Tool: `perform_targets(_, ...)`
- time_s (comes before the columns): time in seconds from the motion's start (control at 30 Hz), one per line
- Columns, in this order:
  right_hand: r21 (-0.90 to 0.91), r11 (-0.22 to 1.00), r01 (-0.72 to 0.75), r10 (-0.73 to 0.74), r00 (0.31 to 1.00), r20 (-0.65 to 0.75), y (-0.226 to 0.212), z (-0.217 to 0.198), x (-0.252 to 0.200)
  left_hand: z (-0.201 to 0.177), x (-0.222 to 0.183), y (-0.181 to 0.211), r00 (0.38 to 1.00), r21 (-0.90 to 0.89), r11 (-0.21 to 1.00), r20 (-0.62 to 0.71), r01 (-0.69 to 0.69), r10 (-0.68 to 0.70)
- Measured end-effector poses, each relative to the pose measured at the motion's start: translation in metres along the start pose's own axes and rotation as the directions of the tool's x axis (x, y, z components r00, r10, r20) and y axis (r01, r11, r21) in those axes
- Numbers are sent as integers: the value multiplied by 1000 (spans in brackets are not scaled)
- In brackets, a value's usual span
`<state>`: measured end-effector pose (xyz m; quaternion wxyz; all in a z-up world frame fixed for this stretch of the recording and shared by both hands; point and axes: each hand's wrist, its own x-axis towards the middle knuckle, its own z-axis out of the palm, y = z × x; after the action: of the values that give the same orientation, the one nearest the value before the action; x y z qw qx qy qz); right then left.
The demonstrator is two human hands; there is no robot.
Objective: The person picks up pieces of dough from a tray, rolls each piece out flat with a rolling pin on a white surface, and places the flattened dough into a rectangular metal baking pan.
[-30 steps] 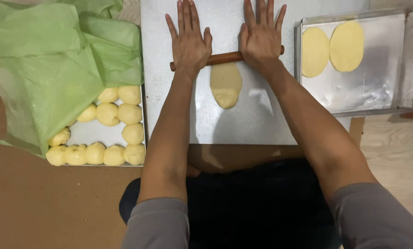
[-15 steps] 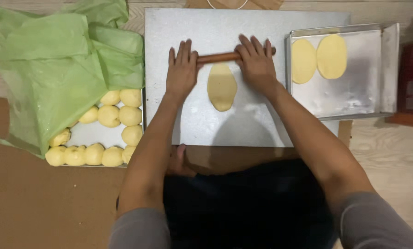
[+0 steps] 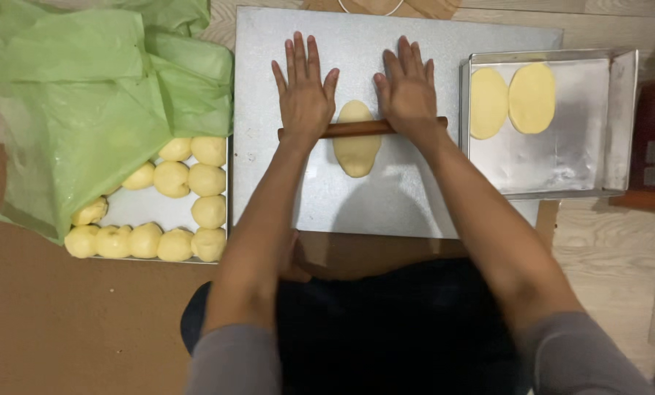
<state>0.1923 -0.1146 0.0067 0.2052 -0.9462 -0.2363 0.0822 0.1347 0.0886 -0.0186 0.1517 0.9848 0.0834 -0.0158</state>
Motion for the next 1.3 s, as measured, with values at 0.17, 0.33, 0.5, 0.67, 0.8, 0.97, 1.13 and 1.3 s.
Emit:
perform_targets(0.17, -63, 998, 16, -23, 994, -111, 2, 25, -31, -12, -30, 18, 992, 239, 970, 96, 53, -78)
perform_targets(0.33, -165, 968, -188, 219, 955, 199, -29, 16, -96, 16, -102, 17, 1000, 179, 984, 13, 18, -21)
perform_targets(0.5, -144, 969, -200, 223, 960, 168, -38, 27, -151, -3, -145, 24, 992, 151, 988, 126, -19, 0)
perform_targets(0.67, -91, 987, -129, 133, 991, 33, -42, 38, -195, -11, -183, 27, 981, 122, 992, 194, -41, 17)
perform_targets(0.8, -132, 988, -81, 84, 996, 18, -48, 35, -215, -12, -205, 33, 965, 188, 982, 260, -18, -33)
perform_targets(0.97, -223, 973, -59, 61, 998, 1, -48, 47, -232, 5, -219, 30, 949, 356, 934, 304, -34, -82)
perform_targets(1.13, -331, 944, -7, -16, 998, -68, -51, 50, -252, 1, -231, 35, 909, 434, 899, 395, -54, -136)
perform_targets(1.3, -299, 953, -50, 59, 998, 22, -46, 63, -264, -2, -253, 33, 910, 378, 922, 405, -82, -85)
